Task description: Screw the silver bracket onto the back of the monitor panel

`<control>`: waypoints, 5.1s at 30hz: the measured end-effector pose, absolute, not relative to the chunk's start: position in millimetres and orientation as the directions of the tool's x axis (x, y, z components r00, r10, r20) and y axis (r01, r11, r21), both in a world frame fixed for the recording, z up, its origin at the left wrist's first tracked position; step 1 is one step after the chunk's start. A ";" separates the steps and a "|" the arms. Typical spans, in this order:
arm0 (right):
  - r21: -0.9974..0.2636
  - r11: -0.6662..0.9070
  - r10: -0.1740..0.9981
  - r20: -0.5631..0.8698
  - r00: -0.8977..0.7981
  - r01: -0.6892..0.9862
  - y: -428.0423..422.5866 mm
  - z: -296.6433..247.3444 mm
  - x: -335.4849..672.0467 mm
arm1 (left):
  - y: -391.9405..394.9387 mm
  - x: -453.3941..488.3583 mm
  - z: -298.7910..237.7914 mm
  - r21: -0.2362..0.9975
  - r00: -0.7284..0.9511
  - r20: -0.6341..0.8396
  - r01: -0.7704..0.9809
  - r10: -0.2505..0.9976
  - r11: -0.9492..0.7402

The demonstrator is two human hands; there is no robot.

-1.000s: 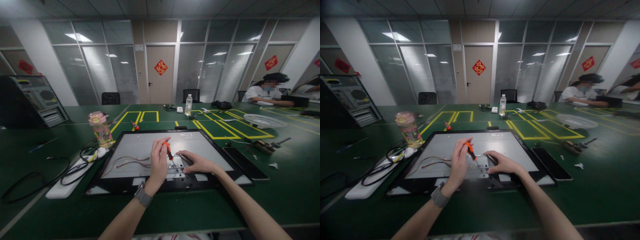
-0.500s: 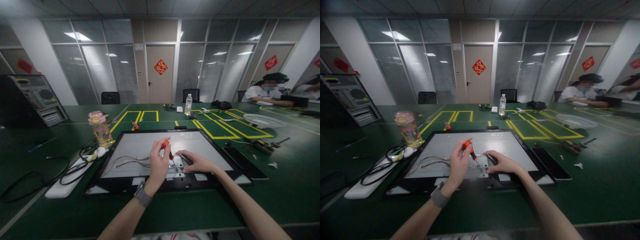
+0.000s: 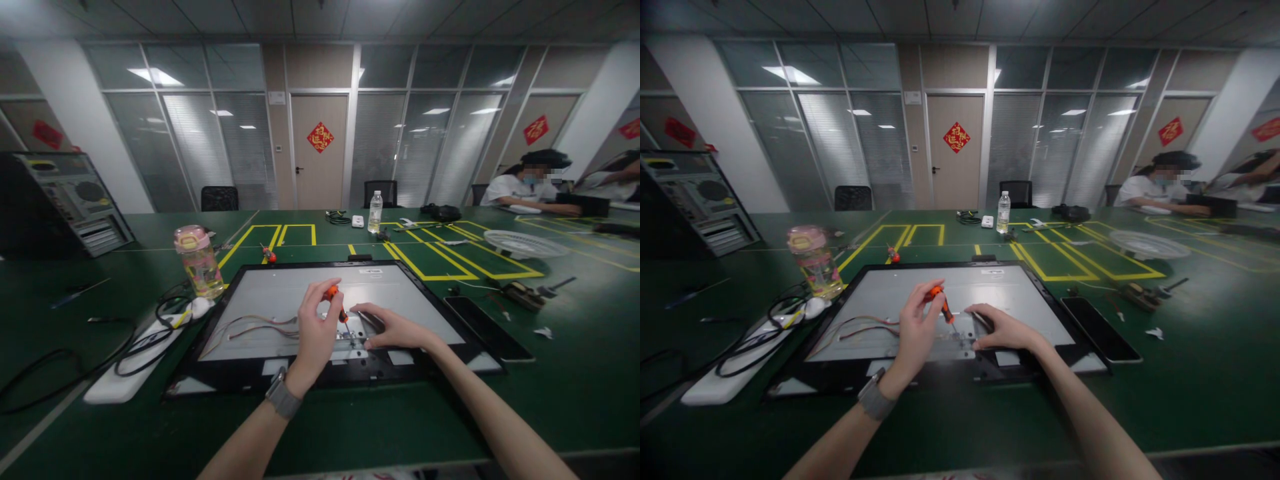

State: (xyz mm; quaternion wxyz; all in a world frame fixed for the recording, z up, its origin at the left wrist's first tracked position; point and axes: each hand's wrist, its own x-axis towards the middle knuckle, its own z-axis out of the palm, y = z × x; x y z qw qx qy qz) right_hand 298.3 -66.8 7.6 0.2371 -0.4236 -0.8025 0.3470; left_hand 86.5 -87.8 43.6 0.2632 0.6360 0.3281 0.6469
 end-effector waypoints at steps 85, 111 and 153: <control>-0.753 0.408 0.847 0.101 -0.523 0.516 -65.2 5.9 298.8 | -89.8 85.2 48.0 0.680 -0.018 0.731 0.116 0.682 -0.724; -0.760 0.405 0.844 0.096 -0.528 0.509 -67.5 10.0 297.2 | -92.0 86.8 44.3 0.670 -0.007 0.738 0.136 0.675 -0.730; -0.751 0.406 0.845 0.093 -0.527 0.520 -68.1 10.0 298.1 | -91.6 85.7 45.0 0.716 -0.027 0.695 0.115 0.718 -0.689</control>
